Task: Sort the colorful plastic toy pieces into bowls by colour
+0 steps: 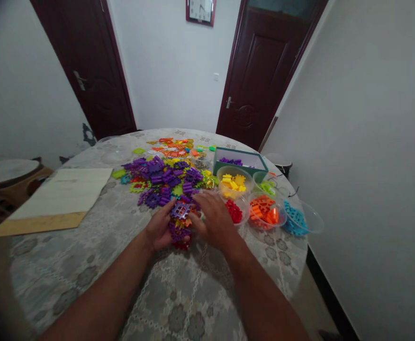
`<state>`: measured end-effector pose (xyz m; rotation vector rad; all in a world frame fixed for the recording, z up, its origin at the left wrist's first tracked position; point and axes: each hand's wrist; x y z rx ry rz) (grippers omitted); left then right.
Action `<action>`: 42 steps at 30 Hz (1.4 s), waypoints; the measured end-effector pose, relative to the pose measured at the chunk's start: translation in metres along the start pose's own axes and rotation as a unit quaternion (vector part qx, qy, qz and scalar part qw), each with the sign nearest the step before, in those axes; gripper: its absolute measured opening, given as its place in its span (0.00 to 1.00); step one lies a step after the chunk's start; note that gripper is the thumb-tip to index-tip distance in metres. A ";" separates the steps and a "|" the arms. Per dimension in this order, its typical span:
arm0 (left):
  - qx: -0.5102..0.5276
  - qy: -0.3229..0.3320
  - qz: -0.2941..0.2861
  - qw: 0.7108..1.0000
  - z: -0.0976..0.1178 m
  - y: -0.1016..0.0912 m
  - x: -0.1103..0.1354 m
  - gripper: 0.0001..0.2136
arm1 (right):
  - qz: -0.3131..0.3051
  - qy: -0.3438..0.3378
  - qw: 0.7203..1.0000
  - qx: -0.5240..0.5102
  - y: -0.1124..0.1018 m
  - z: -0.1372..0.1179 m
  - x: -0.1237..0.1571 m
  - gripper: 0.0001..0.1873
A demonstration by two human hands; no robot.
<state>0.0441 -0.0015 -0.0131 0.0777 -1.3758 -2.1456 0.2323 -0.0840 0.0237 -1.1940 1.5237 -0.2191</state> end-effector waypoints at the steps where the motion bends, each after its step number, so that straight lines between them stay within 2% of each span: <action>1: 0.001 -0.001 -0.003 1.000 -0.001 0.000 -0.001 0.22 | -0.021 -0.009 1.000 0.009 0.006 -0.004 0.001 0.25; 5: -0.025 0.014 0.026 0.999 -0.002 -0.003 -0.004 0.17 | -0.069 -0.012 0.997 0.029 0.019 -0.011 0.003 0.25; 8: -0.037 0.020 0.039 0.998 -0.002 -0.004 -0.006 0.17 | -0.065 -0.007 0.997 0.036 0.020 -0.011 0.001 0.21; 12: -0.037 0.028 0.054 0.997 -0.001 -0.001 -0.006 0.16 | -0.046 -0.005 0.999 0.029 0.017 -0.009 -0.001 0.22; 16: -0.049 0.032 0.062 0.996 0.001 0.005 -0.004 0.15 | -0.058 0.008 0.998 0.000 0.005 -0.010 -0.003 0.24; 21: -0.042 0.050 0.087 0.994 0.007 0.009 0.000 0.14 | -0.122 0.030 0.992 -0.028 -0.027 -0.006 -0.010 0.22; 24: -0.031 0.072 0.114 0.990 0.010 0.009 0.001 0.15 | -0.141 0.029 0.989 0.021 -0.050 0.019 -0.028 0.22; 27: -0.007 0.100 0.128 0.987 0.011 0.009 0.000 0.16 | -0.114 0.046 0.987 0.101 -0.069 0.065 -0.062 0.20; 30: 0.009 0.123 0.123 0.985 0.012 0.008 0.000 0.19 | -0.005 0.088 0.978 0.188 -0.080 0.115 -0.098 0.18; 33: 0.018 0.140 0.116 0.983 0.012 0.008 0.000 0.21 | 0.099 0.104 0.962 0.231 -0.082 0.140 -0.115 0.18; 35: 0.027 0.154 0.118 0.981 0.012 0.008 0.001 0.22 | 0.120 0.099 0.962 0.224 -0.078 0.134 -0.111 0.18; 37: 0.037 0.166 0.113 0.979 0.013 0.007 0.001 0.23 | 0.103 0.089 0.973 0.185 -0.067 0.110 -0.097 0.16; 40: 0.047 0.176 0.097 0.978 0.012 0.005 -0.001 0.24 | 0.024 0.062 0.994 0.081 -0.045 0.052 -0.063 0.13; 42: 0.057 0.179 0.094 0.978 0.011 0.003 -0.002 0.25 | -0.035 0.035 0.998 0.028 -0.027 0.013 -0.040 0.12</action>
Point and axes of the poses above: each hand's wrist, its own x-axis away from the middle knuckle, its own y-axis out of the palm, z = x × y
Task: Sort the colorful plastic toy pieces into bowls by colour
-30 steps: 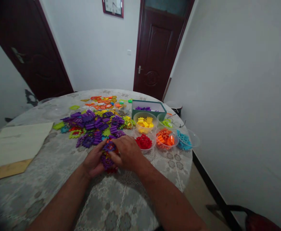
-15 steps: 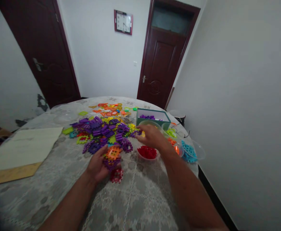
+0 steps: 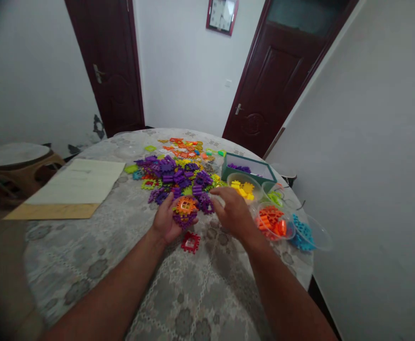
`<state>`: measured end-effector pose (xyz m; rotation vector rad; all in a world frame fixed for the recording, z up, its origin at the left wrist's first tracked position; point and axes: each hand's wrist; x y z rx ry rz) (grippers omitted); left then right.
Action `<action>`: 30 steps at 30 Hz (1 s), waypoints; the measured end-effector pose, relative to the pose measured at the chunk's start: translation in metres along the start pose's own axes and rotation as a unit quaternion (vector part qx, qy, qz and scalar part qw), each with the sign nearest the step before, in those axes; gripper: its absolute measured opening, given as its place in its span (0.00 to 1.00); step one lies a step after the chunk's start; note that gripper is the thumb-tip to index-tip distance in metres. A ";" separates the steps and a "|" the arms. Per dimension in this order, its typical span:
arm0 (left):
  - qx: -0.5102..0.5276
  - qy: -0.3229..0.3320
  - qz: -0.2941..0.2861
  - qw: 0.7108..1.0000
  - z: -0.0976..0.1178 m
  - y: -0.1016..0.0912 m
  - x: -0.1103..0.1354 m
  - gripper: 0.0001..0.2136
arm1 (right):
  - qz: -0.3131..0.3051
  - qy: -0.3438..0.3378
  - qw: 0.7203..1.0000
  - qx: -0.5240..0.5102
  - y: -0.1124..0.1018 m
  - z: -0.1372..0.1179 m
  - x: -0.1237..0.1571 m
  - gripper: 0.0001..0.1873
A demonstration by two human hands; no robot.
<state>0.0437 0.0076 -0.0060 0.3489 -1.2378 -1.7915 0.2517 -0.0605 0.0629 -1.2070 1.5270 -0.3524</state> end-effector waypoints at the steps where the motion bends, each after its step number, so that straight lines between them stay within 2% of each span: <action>1: 0.008 0.003 -0.001 1.000 -0.001 -0.001 -0.001 0.25 | -0.021 -0.016 1.000 -0.012 0.009 -0.016 0.010 0.11; 3: 0.023 0.009 -0.006 1.000 -0.003 -0.001 -0.003 0.25 | -0.045 -0.041 0.998 -0.013 0.025 -0.041 0.026 0.12; 5: 0.031 0.014 -0.007 0.999 -0.004 -0.001 -0.005 0.25 | -0.052 -0.042 0.998 0.007 0.039 -0.053 0.035 0.14; 10: 0.030 0.007 -0.001 1.000 -0.008 0.000 -0.009 0.25 | -0.079 0.006 0.997 0.025 0.054 -0.054 0.039 0.12; 15: 0.013 -0.050 -0.025 0.998 -0.011 -0.001 -0.009 0.21 | -0.126 0.032 0.988 -0.078 0.036 -0.051 0.035 0.11; 19: -0.012 -0.059 0.010 0.998 -0.007 -0.003 -0.006 0.17 | -0.157 0.081 0.975 -0.138 0.006 -0.042 0.029 0.09; 22: -0.029 -0.044 0.041 0.998 -0.003 -0.004 -0.005 0.16 | -0.165 0.114 0.968 -0.149 -0.014 -0.012 0.014 0.09; 24: -0.032 -0.036 0.042 0.998 -0.003 -0.004 -0.005 0.17 | -0.134 0.156 0.968 -0.147 -0.024 0.021 -0.004 0.09; 25: -0.032 -0.033 0.042 0.998 -0.003 -0.004 -0.005 0.18 | -0.101 0.187 0.966 -0.149 -0.028 0.041 -0.015 0.10; 27: -0.032 -0.031 0.045 0.998 -0.005 -0.003 -0.005 0.19 | 0.009 0.249 0.959 -0.132 -0.036 0.081 -0.037 0.14; 28: -0.033 -0.031 0.049 0.998 -0.005 -0.002 -0.005 0.19 | 0.068 0.266 0.955 -0.115 -0.039 0.098 -0.047 0.16; 30: -0.037 -0.034 0.059 0.997 -0.006 -0.001 -0.005 0.18 | 0.139 0.279 0.947 -0.076 -0.045 0.123 -0.060 0.20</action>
Point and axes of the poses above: each hand's wrist, its own x-axis away from the middle knuckle, its own y-axis out of the palm, z = x × y
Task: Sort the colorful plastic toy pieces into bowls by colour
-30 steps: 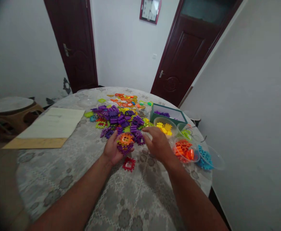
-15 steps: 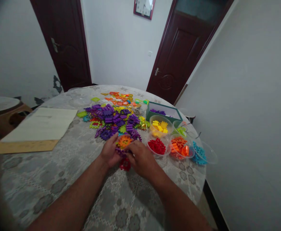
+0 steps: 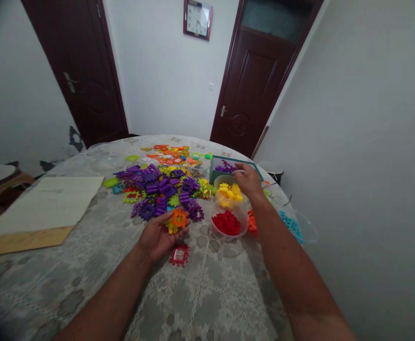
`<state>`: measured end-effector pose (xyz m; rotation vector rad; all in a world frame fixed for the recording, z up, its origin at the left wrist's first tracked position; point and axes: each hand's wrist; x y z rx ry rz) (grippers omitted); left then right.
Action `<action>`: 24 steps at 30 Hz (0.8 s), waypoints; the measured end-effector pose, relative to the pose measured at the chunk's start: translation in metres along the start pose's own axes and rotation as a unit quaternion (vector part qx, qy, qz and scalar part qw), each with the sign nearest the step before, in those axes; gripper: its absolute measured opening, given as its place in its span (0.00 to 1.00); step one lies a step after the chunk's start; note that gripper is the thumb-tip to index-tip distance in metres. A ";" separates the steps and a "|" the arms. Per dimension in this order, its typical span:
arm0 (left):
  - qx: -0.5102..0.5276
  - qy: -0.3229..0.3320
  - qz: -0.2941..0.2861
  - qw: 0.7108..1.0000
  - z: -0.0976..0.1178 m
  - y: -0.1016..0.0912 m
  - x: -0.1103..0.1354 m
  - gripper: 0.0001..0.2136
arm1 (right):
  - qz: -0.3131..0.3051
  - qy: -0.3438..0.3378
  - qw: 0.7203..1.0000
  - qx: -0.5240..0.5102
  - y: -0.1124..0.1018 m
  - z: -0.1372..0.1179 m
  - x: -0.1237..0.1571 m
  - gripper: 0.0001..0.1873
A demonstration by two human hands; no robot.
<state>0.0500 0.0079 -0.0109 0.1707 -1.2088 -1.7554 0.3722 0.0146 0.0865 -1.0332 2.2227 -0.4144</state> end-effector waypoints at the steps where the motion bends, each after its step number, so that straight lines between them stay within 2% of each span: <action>1: -0.003 -0.001 0.003 1.000 0.000 0.001 0.000 0.17 | 0.020 -0.004 1.000 0.010 -0.001 0.004 -0.005 0.21; 3: -0.005 -0.002 0.008 1.000 0.000 0.001 0.001 0.14 | 0.024 -0.020 0.999 0.028 -0.001 0.006 0.000 0.20; 5: -0.005 -0.004 0.012 1.000 0.001 0.002 0.001 0.12 | -0.005 -0.050 0.998 0.038 0.003 0.002 0.023 0.18; 10: -0.008 -0.013 0.010 1.000 0.000 0.004 0.003 0.11 | -0.162 -0.158 0.974 0.023 0.025 -0.033 0.107 0.13; 12: -0.012 -0.016 -0.004 1.000 -0.001 0.005 0.004 0.10 | -0.209 -0.201 0.957 0.021 0.033 -0.048 0.135 0.17; 14: -0.018 -0.021 -0.027 0.999 -0.001 0.005 0.006 0.09 | -0.223 -0.240 0.944 0.035 0.041 -0.058 0.154 0.22; 17: -0.027 -0.026 -0.063 0.997 -0.001 0.005 0.006 0.08 | -0.220 -0.265 0.937 0.055 0.051 -0.064 0.167 0.25; 20: -0.037 -0.032 -0.069 0.996 -0.001 0.005 0.007 0.09 | -0.222 -0.266 0.937 0.054 0.056 -0.064 0.171 0.24; 24: -0.049 -0.044 -0.057 0.996 0.000 0.008 0.009 0.16 | -0.201 -0.270 0.939 0.062 0.048 -0.066 0.175 0.24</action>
Point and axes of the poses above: each hand's wrist, its own x-axis away from the middle knuckle, its own y-axis out of the palm, z = x × y
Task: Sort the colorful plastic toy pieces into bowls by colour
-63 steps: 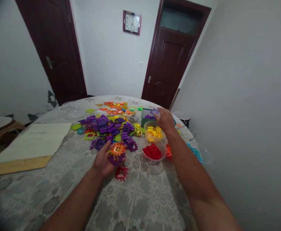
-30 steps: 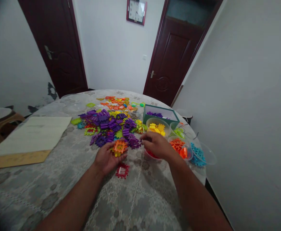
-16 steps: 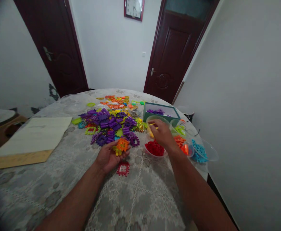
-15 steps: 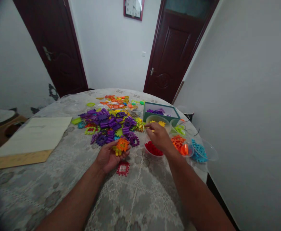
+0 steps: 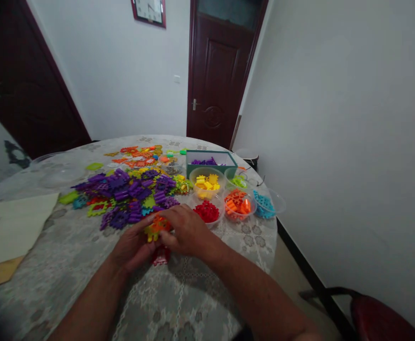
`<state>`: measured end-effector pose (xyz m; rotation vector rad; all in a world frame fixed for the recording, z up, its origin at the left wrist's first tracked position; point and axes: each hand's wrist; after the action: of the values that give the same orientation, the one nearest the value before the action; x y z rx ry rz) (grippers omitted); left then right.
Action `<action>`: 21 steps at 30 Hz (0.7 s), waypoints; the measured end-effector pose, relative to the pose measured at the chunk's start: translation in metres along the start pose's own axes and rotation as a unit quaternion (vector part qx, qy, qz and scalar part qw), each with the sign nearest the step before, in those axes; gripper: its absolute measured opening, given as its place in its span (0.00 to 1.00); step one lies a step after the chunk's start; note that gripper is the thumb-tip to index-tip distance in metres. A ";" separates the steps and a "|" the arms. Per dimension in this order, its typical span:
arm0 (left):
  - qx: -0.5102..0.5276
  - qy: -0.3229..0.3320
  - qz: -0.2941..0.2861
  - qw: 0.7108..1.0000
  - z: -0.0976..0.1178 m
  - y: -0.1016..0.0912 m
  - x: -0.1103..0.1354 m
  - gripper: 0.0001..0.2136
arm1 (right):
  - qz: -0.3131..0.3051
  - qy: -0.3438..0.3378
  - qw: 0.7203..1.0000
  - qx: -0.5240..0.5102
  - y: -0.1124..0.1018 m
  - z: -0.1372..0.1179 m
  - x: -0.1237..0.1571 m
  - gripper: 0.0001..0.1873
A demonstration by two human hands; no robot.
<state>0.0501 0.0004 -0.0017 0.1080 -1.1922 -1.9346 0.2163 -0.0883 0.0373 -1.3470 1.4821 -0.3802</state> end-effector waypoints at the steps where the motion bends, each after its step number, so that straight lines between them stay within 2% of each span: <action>1: -0.003 -0.003 0.001 1.000 0.001 0.001 0.001 0.18 | 0.012 0.002 1.000 0.004 -0.006 0.000 0.003 0.23; 5: 0.006 -0.005 -0.008 1.000 0.007 0.000 0.002 0.26 | 0.110 0.052 0.990 0.070 -0.044 0.018 0.023 0.20; 7: 0.017 0.003 -0.009 1.000 0.008 -0.001 0.001 0.30 | 0.166 0.099 0.970 0.150 -0.067 0.040 0.041 0.19; 9: 0.020 0.007 -0.008 1.000 0.007 -0.003 0.000 0.32 | 0.197 0.146 0.940 0.238 -0.087 0.067 0.062 0.19; 12: 0.026 0.000 -0.013 1.000 0.004 -0.005 -0.002 0.30 | 0.211 0.195 0.900 0.327 -0.102 0.102 0.087 0.19; 14: 0.032 0.001 -0.013 0.999 0.002 -0.004 -0.002 0.29 | 0.224 0.205 0.888 0.344 -0.102 0.111 0.093 0.19; 16: 0.035 0.010 -0.011 0.999 0.001 -0.003 -0.002 0.28 | 0.237 0.187 0.898 0.321 -0.096 0.104 0.089 0.18; 18: 0.032 0.019 -0.013 0.999 0.000 -0.002 -0.001 0.28 | 0.230 0.153 0.926 0.258 -0.082 0.084 0.077 0.16; 21: 0.030 0.025 -0.023 0.999 -0.002 -0.001 -0.001 0.26 | 0.158 0.101 0.974 0.129 -0.049 0.040 0.053 0.14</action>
<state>0.0510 -0.0001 -0.0043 0.2162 -1.2250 -1.9239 0.2851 -0.1336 0.0344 -0.8695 1.7182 -0.4936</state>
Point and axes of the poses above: each hand's wrist, its own x-axis away from the middle knuckle, its own y-axis out of the palm, z = x × y
